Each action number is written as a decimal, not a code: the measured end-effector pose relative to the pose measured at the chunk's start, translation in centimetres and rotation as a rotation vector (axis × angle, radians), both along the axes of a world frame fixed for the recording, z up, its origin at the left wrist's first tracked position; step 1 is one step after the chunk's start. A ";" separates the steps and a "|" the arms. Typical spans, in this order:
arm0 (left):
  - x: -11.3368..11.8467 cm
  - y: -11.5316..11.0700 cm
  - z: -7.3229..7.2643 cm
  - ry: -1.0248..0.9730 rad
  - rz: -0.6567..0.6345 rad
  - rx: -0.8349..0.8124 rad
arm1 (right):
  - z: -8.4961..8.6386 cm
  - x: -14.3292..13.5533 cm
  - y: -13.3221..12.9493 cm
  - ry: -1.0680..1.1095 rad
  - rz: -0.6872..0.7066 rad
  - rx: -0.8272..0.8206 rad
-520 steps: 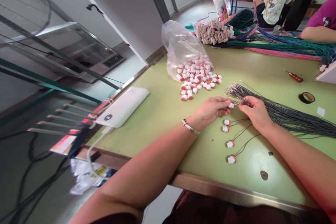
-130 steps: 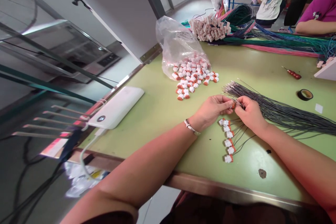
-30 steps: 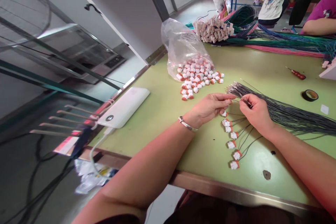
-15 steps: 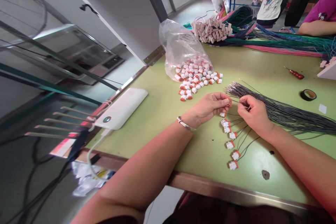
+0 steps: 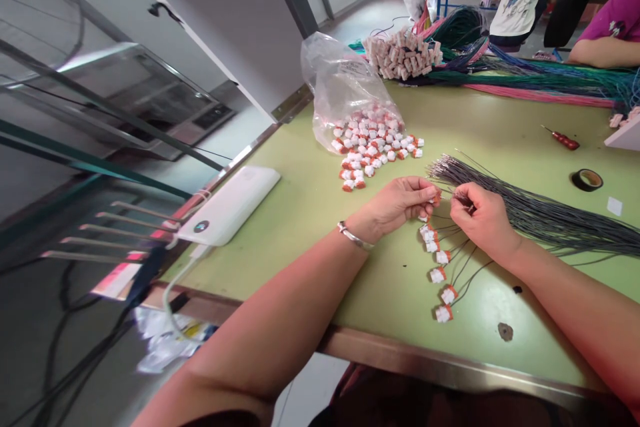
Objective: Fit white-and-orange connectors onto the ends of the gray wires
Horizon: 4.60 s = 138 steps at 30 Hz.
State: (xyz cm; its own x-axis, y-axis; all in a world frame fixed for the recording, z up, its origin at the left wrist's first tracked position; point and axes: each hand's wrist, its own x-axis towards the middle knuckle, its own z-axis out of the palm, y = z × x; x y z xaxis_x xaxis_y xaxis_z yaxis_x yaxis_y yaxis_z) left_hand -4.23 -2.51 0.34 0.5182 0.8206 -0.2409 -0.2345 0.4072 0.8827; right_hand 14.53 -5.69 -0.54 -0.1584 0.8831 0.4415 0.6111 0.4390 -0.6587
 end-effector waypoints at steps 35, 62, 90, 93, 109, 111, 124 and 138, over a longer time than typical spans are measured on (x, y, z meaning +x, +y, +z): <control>1.0 -0.4 -0.6 0.015 0.046 -0.044 | 0.3 -0.7 0.3 0.073 -0.025 -0.152; 2.5 -3.1 0.8 0.708 -0.300 0.614 | 0.7 0.5 1.1 0.467 -0.162 -0.189; -1.1 0.0 2.2 0.931 0.212 0.473 | 0.6 -0.3 0.9 0.423 -0.024 -0.492; 0.3 -0.7 1.8 0.632 0.095 0.280 | 0.6 -0.3 0.9 0.387 0.004 -0.449; 1.5 -1.1 0.5 0.492 0.063 0.189 | 0.3 -0.2 1.1 0.167 0.046 -0.447; 1.4 -0.9 0.6 0.387 0.091 0.076 | 0.5 -0.2 1.0 0.237 0.027 -0.439; 0.8 -0.4 0.3 -0.007 0.114 -0.191 | 1.5 -0.4 0.6 0.349 -0.020 -0.429; 1.1 -0.7 0.1 0.213 0.062 -0.022 | 1.1 -0.6 0.5 0.268 0.002 -0.421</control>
State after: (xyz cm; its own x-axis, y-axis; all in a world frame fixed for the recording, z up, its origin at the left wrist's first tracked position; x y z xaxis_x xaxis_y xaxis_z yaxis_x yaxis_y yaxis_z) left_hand -3.09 -3.26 0.44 0.4028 0.8427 -0.3573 -0.0689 0.4171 0.9062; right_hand 13.96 -5.22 0.57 -0.0904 0.9933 0.0720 0.3951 0.1021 -0.9129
